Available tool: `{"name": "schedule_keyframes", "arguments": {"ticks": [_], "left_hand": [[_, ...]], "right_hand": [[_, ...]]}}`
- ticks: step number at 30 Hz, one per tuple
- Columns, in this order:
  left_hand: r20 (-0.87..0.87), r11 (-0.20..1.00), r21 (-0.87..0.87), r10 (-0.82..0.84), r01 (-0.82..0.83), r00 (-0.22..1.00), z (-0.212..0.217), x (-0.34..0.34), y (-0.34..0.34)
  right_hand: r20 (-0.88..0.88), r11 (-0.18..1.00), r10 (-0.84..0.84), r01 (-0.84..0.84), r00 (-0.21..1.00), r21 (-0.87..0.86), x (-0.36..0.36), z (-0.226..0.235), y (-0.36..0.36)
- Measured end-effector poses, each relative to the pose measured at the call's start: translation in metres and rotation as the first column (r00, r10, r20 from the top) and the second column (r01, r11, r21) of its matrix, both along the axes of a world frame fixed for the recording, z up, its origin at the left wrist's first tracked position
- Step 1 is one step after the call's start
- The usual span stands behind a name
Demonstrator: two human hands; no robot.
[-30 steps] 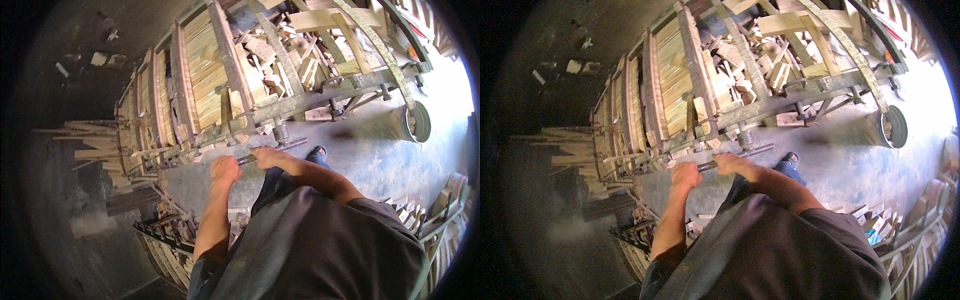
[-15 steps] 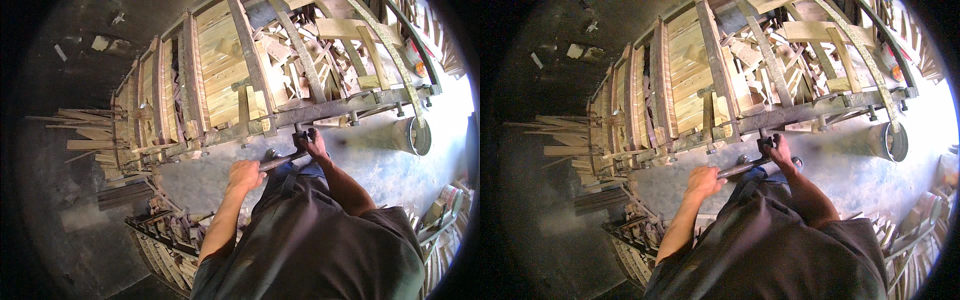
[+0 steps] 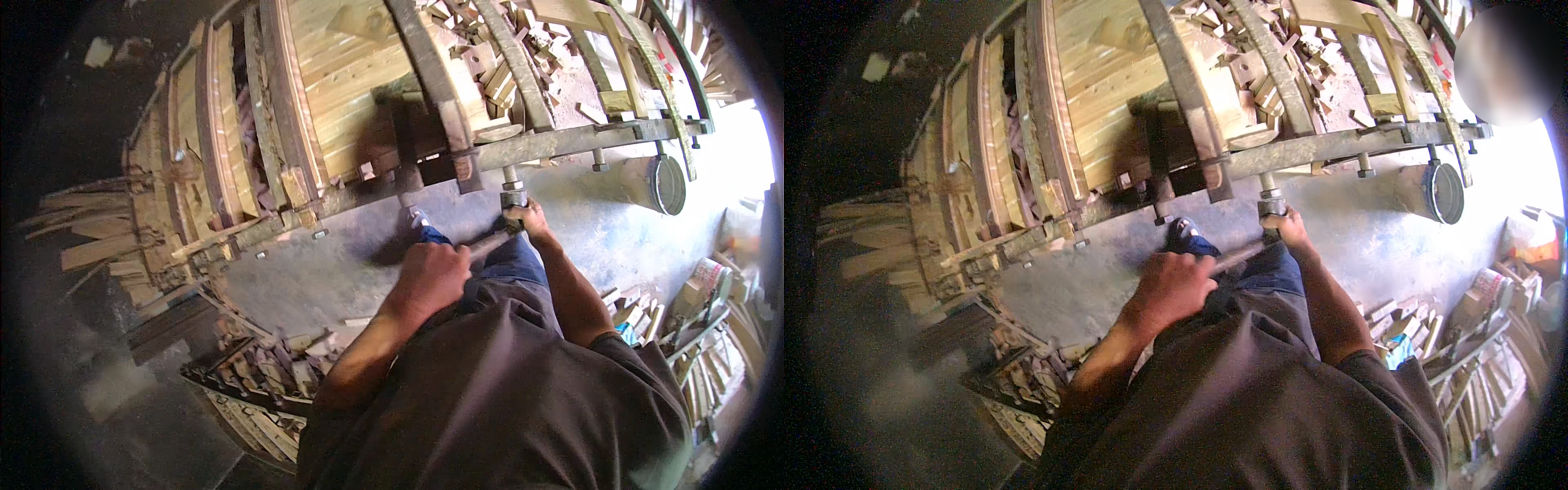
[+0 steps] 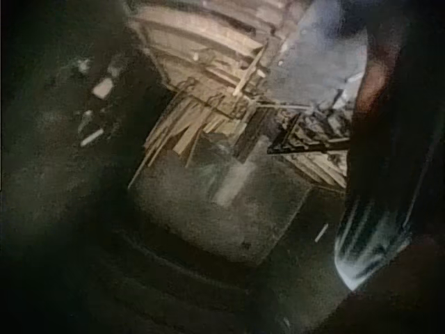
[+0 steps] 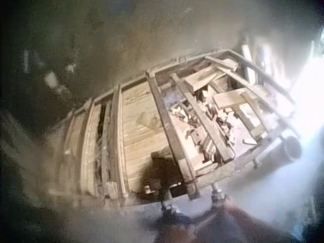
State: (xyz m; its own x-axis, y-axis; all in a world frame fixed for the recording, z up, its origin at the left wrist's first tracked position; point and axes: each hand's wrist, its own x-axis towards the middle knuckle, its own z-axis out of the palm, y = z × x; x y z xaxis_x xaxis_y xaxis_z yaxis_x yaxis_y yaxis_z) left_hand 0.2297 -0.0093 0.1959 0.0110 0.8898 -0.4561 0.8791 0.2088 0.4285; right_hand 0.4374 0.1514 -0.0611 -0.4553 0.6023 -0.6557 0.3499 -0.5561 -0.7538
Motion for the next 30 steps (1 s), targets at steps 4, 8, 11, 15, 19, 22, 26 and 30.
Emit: {"name": "schedule_keyframes", "arguments": {"ticks": [4, 8, 11, 15, 19, 22, 26, 30], "left_hand": [[0.179, 1.000, 0.018, 0.004, -0.007, 0.984, -0.020, -0.019, -0.032], [0.324, 0.956, -0.101, 0.293, -0.275, 0.899, -0.054, -0.091, -0.096], [0.373, 0.755, -0.325, 0.655, -0.569, 0.657, -0.095, -0.145, -0.171], [0.302, 0.139, -0.484, 0.953, -0.864, -0.016, -0.145, -0.184, -0.248], [0.418, -0.294, -0.571, 0.700, -0.767, -0.579, -0.215, -0.190, -0.285], [0.286, -0.499, -0.588, 0.609, -0.637, -0.740, -0.278, -0.182, -0.280], [0.074, -0.536, -0.794, 0.384, -0.287, -0.921, -0.344, -0.175, -0.268], [0.051, -0.512, -0.858, 0.006, -0.047, -0.999, -0.406, -0.161, -0.257]], "right_hand": [[0.117, 0.999, 0.033, -0.029, 0.993, -0.028, 0.005, 0.008, -0.052], [0.200, 0.996, 0.083, -0.083, 0.976, -0.007, -0.026, -0.003, -0.104], [0.233, 0.991, 0.127, -0.133, 0.964, 0.008, -0.089, 0.001, -0.136], [0.555, 0.828, 0.384, -0.542, 0.738, 0.147, -0.176, 0.049, -0.146], [0.693, 0.782, 0.412, -0.620, 0.592, 0.065, -0.220, 0.076, -0.150], [0.765, 0.761, 0.401, -0.648, 0.505, 0.030, -0.230, 0.077, -0.155], [0.783, 0.762, 0.396, -0.647, 0.479, 0.011, -0.237, 0.077, -0.152], [0.825, 0.750, 0.374, -0.662, 0.424, 0.000, -0.240, 0.074, -0.157]]}}
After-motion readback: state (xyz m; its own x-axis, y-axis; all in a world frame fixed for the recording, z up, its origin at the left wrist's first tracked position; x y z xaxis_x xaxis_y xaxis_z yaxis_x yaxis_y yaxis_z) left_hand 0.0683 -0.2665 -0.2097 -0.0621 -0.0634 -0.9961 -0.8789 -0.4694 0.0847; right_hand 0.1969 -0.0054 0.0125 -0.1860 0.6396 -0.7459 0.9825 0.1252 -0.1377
